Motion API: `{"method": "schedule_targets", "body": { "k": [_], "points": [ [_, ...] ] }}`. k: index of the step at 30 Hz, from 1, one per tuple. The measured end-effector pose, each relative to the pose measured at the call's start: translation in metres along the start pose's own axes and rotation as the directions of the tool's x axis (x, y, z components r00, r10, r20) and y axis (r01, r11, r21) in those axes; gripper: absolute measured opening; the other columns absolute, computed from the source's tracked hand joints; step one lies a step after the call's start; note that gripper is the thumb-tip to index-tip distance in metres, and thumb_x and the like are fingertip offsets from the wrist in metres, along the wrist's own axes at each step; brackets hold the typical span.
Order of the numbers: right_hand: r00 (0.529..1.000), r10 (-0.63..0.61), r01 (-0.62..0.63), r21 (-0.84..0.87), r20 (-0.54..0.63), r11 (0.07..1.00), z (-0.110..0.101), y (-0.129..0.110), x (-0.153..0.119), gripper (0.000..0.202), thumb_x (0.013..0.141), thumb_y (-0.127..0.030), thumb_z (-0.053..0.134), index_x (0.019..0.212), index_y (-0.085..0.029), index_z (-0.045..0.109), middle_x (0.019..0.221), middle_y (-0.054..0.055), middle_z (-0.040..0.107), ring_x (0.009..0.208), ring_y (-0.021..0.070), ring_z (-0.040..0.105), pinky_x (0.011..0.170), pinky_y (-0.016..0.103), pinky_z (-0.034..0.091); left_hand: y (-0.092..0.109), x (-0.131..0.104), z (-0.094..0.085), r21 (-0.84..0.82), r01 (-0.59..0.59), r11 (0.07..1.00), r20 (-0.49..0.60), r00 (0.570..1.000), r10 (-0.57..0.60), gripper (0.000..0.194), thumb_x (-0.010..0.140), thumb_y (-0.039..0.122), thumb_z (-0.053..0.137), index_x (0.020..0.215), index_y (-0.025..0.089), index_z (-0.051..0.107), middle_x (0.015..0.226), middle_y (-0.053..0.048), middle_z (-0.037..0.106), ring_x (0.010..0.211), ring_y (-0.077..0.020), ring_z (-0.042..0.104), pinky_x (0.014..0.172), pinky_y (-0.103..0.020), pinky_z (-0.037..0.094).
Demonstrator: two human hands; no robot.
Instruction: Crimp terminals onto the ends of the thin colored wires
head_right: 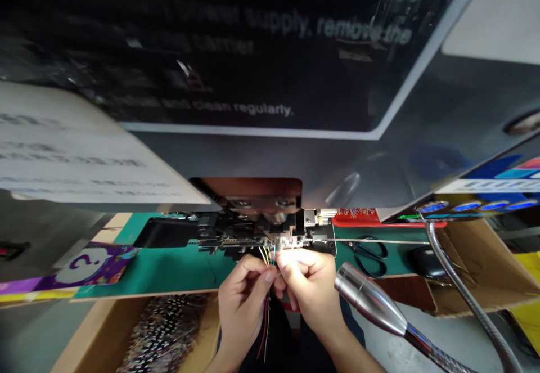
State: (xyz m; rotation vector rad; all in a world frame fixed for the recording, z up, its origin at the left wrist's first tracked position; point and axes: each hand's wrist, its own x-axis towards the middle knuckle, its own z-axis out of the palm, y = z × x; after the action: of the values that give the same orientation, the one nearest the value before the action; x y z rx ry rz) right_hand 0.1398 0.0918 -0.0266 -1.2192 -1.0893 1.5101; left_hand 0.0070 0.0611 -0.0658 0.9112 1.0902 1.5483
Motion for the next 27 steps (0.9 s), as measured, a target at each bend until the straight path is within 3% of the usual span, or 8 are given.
{"method": "schedule_targets", "body": {
  "k": [3, 7, 19, 27],
  "points": [
    [1.0, -0.01, 0.009, -0.042, -0.004, 0.999, 0.001, -0.006, -0.003, 0.049, 0.102, -0.062, 0.081, 0.082, -0.017, 0.086, 0.049, -0.001, 0.06, 0.041, 0.0122, 0.046, 0.044, 0.024, 0.035, 0.0, -0.001, 0.0, -0.009, 0.023, 1.0, 0.034, 0.999, -0.023, 0.029, 0.107, 0.034, 0.081, 0.084, 0.02, 0.07, 0.069, -0.002, 0.081, 0.054, -0.0159, 0.074, 0.056, -0.023, 0.062],
    [1.0, 0.011, -0.011, -0.025, 0.006, 1.0, -0.001, -0.001, -0.001, 0.051, 0.104, -0.063, 0.078, 0.085, -0.017, 0.089, 0.044, -0.004, 0.054, 0.036, 0.0101, 0.039, 0.041, 0.023, 0.027, -0.001, -0.001, 0.0, -0.022, 0.0, 1.0, 0.0, 1.0, 0.0, 0.029, 0.106, 0.032, 0.082, 0.083, 0.02, 0.068, 0.069, 0.0, 0.08, 0.052, -0.0139, 0.073, 0.054, -0.021, 0.06],
    [0.999, 0.036, -0.038, 0.099, 0.022, 0.994, -0.002, 0.011, 0.005, 0.048, 0.105, -0.059, 0.08, 0.085, -0.016, 0.088, 0.041, -0.006, 0.049, 0.035, 0.0082, 0.035, 0.043, 0.024, 0.026, 0.0, 0.002, 0.002, -0.013, -0.028, 1.0, -0.041, 0.999, 0.028, 0.025, 0.105, 0.031, 0.083, 0.087, 0.02, 0.07, 0.072, -0.001, 0.083, 0.054, -0.0154, 0.075, 0.056, -0.023, 0.062],
    [1.0, -0.015, 0.015, -0.039, 0.0, 0.999, -0.001, 0.001, 0.001, 0.051, 0.102, -0.063, 0.078, 0.086, -0.016, 0.088, 0.046, -0.002, 0.058, 0.036, 0.0103, 0.039, 0.041, 0.023, 0.028, 0.001, 0.002, 0.002, 0.007, -0.011, 1.0, 0.0, 1.0, 0.011, 0.026, 0.107, 0.033, 0.081, 0.086, 0.02, 0.071, 0.071, -0.002, 0.083, 0.054, -0.0155, 0.075, 0.055, -0.022, 0.061]
  ]
}}
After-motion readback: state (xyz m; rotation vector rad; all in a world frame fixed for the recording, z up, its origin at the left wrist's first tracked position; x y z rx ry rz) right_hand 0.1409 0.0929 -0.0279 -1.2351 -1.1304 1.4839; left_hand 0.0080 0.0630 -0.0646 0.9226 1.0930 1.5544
